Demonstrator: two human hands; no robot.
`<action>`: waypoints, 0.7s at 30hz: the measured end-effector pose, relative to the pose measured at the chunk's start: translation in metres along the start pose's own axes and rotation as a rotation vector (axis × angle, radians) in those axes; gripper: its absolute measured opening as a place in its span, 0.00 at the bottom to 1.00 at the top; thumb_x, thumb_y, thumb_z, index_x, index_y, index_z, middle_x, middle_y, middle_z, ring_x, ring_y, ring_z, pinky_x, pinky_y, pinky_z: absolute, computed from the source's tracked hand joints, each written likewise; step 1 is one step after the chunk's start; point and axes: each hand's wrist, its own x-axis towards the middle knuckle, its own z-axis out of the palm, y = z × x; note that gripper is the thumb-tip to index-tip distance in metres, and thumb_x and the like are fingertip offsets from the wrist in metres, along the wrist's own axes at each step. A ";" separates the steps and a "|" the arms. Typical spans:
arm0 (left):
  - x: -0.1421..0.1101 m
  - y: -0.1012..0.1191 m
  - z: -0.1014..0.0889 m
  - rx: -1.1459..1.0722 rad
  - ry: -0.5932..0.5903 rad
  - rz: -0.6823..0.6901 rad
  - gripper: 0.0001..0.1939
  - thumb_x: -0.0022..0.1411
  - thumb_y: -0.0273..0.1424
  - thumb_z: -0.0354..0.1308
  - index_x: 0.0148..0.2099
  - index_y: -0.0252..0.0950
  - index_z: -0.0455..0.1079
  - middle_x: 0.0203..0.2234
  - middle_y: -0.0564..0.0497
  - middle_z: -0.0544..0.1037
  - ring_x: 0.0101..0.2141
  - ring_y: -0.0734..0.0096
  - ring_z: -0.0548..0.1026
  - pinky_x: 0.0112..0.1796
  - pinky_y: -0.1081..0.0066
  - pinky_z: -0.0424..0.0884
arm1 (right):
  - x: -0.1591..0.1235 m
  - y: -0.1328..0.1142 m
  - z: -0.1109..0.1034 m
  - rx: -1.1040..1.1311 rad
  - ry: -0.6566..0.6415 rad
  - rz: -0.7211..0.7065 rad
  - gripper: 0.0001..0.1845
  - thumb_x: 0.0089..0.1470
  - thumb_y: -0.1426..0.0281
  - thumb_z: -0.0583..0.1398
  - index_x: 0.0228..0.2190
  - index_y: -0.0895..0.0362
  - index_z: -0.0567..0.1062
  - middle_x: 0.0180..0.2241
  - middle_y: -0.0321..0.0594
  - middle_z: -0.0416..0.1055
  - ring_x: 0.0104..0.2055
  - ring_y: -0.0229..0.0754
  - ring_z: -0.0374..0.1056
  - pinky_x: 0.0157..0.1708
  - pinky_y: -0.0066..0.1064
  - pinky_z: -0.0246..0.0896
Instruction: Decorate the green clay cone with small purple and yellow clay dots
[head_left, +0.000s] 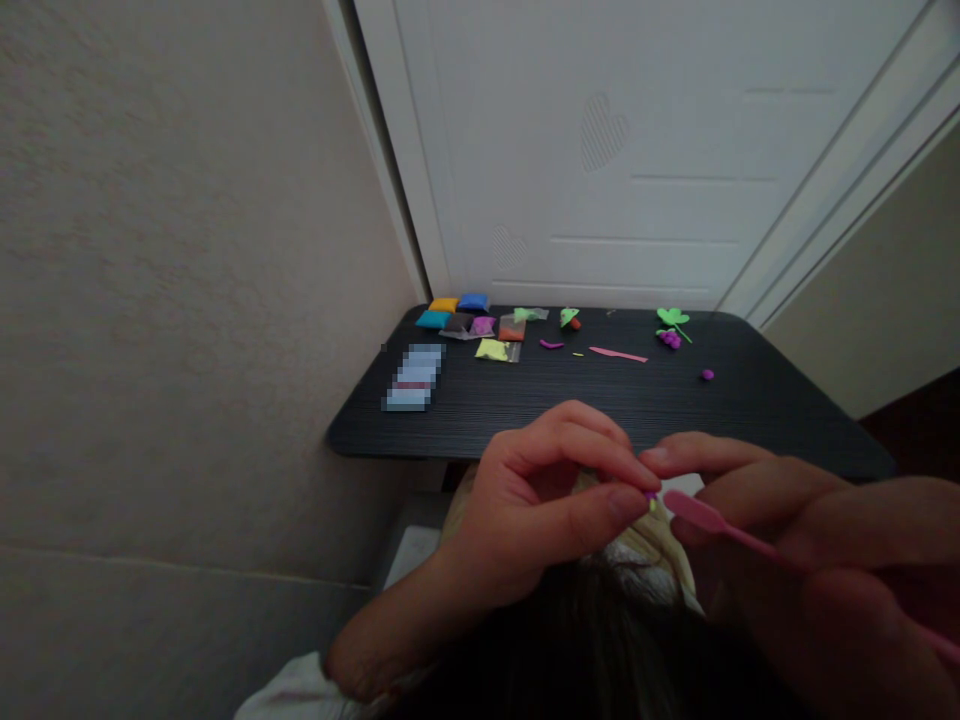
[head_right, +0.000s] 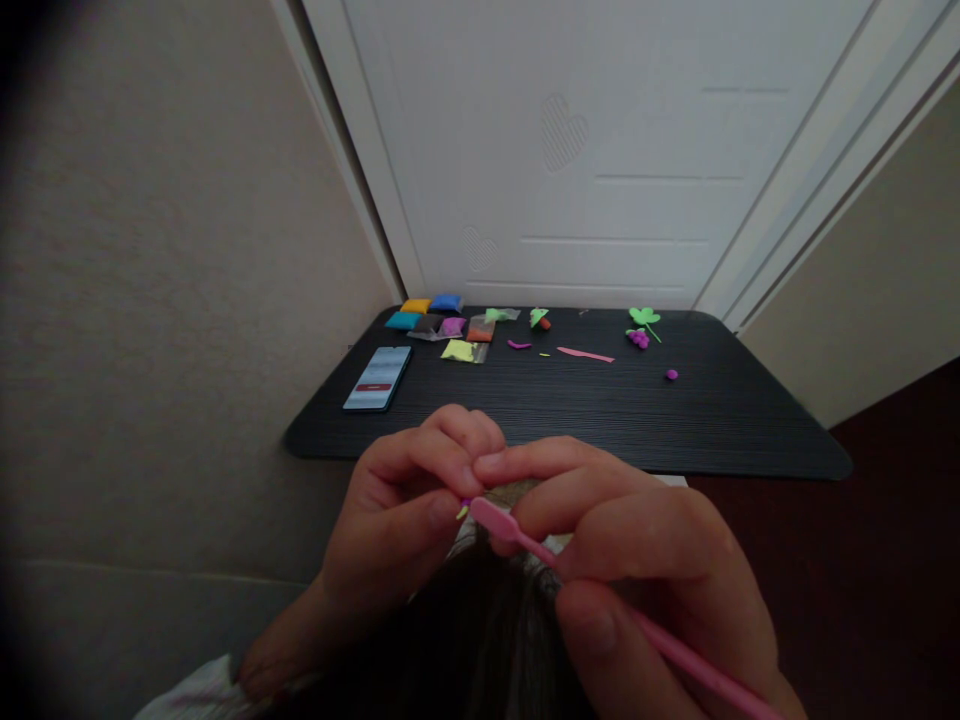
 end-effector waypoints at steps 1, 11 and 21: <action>0.000 0.000 0.000 0.004 0.000 -0.003 0.04 0.52 0.29 0.59 0.33 0.40 0.74 0.27 0.53 0.68 0.33 0.72 0.66 0.35 0.69 0.61 | 0.000 -0.001 -0.001 -0.010 -0.019 -0.008 0.05 0.52 0.65 0.56 0.30 0.52 0.69 0.31 0.39 0.73 0.42 0.54 0.67 0.43 0.57 0.60; -0.001 0.000 0.000 -0.033 -0.011 -0.011 0.04 0.52 0.28 0.59 0.33 0.39 0.74 0.27 0.52 0.68 0.33 0.72 0.65 0.35 0.68 0.61 | 0.005 0.003 -0.004 -0.051 -0.096 -0.079 0.06 0.51 0.66 0.58 0.34 0.50 0.72 0.34 0.34 0.73 0.41 0.48 0.68 0.43 0.48 0.65; -0.003 -0.003 -0.001 -0.037 -0.005 0.004 0.05 0.52 0.28 0.59 0.34 0.41 0.74 0.28 0.52 0.69 0.33 0.72 0.66 0.35 0.68 0.62 | 0.012 0.008 0.001 0.080 -0.138 -0.077 0.20 0.43 0.83 0.61 0.37 0.50 0.70 0.36 0.30 0.74 0.42 0.41 0.69 0.49 0.38 0.63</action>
